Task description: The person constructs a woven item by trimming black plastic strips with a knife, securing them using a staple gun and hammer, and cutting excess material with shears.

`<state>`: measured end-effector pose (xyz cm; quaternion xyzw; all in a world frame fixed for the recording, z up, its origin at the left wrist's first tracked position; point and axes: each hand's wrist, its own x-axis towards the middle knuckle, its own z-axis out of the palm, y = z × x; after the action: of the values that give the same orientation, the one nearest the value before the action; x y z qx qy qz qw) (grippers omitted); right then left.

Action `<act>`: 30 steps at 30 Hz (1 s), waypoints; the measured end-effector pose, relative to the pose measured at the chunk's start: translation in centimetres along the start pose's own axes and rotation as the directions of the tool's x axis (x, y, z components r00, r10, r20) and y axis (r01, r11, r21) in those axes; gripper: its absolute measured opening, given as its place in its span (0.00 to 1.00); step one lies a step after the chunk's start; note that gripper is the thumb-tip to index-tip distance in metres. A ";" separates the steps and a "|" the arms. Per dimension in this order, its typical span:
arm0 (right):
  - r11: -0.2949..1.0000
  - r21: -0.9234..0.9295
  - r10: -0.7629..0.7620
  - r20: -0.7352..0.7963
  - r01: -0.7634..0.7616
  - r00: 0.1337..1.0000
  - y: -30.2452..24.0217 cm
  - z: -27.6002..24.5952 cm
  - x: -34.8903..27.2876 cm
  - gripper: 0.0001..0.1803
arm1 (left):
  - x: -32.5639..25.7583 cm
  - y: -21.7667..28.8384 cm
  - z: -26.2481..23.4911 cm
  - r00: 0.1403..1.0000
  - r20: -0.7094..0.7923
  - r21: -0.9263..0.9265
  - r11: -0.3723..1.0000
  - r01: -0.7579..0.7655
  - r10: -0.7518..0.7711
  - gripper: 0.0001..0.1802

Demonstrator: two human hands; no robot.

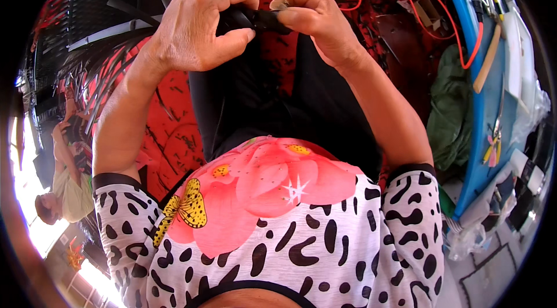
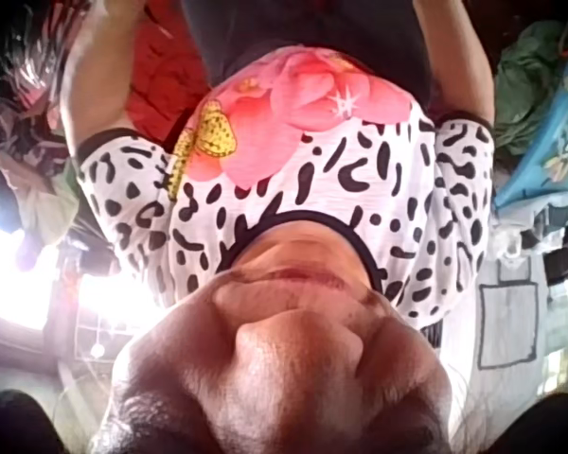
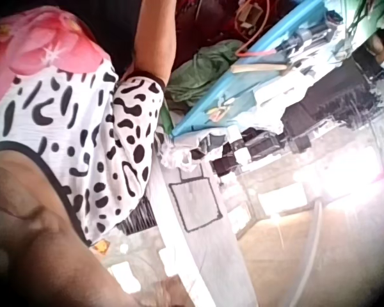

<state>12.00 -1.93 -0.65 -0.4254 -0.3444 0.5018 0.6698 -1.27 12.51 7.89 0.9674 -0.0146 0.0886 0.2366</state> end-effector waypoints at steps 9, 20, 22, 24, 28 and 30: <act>0.985 -0.139 0.089 -0.086 -0.100 0.992 -1.9 1.3 -0.4 0.09 | -0.2 0.1 0.4 1.000 -0.025 -0.001 1.000 -0.001 0.001 0.11; 0.968 -0.248 -0.027 -0.194 -0.022 0.981 -1.4 2.8 -1.2 0.06 | -0.7 0.1 0.5 1.000 -0.011 -0.016 1.000 0.017 -0.017 0.11; 0.976 -0.212 0.003 -0.199 -0.046 0.980 -1.5 2.8 -1.2 0.05 | -0.7 0.1 0.5 0.999 0.002 -0.012 0.999 0.033 -0.033 0.11; 0.975 -0.215 0.006 -0.189 -0.048 0.982 -1.5 2.7 -1.1 0.05 | -0.6 0.1 0.4 0.998 0.029 -0.014 0.998 0.054 -0.054 0.11; 0.981 -0.194 -0.011 -0.196 -0.028 0.980 -1.8 2.6 -1.2 0.05 | -0.1 0.2 0.5 1.000 -0.003 -0.041 0.999 0.019 -0.019 0.11; 0.965 -0.254 0.006 -0.216 -0.062 0.976 -2.3 3.3 -1.2 0.05 | 0.1 1.1 0.0 0.993 0.032 -0.055 0.992 0.112 -0.110 0.11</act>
<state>9.65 -2.63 2.76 -0.5666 -0.3259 0.4153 0.6327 -1.25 11.60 8.42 0.9609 0.0333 0.0610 0.2682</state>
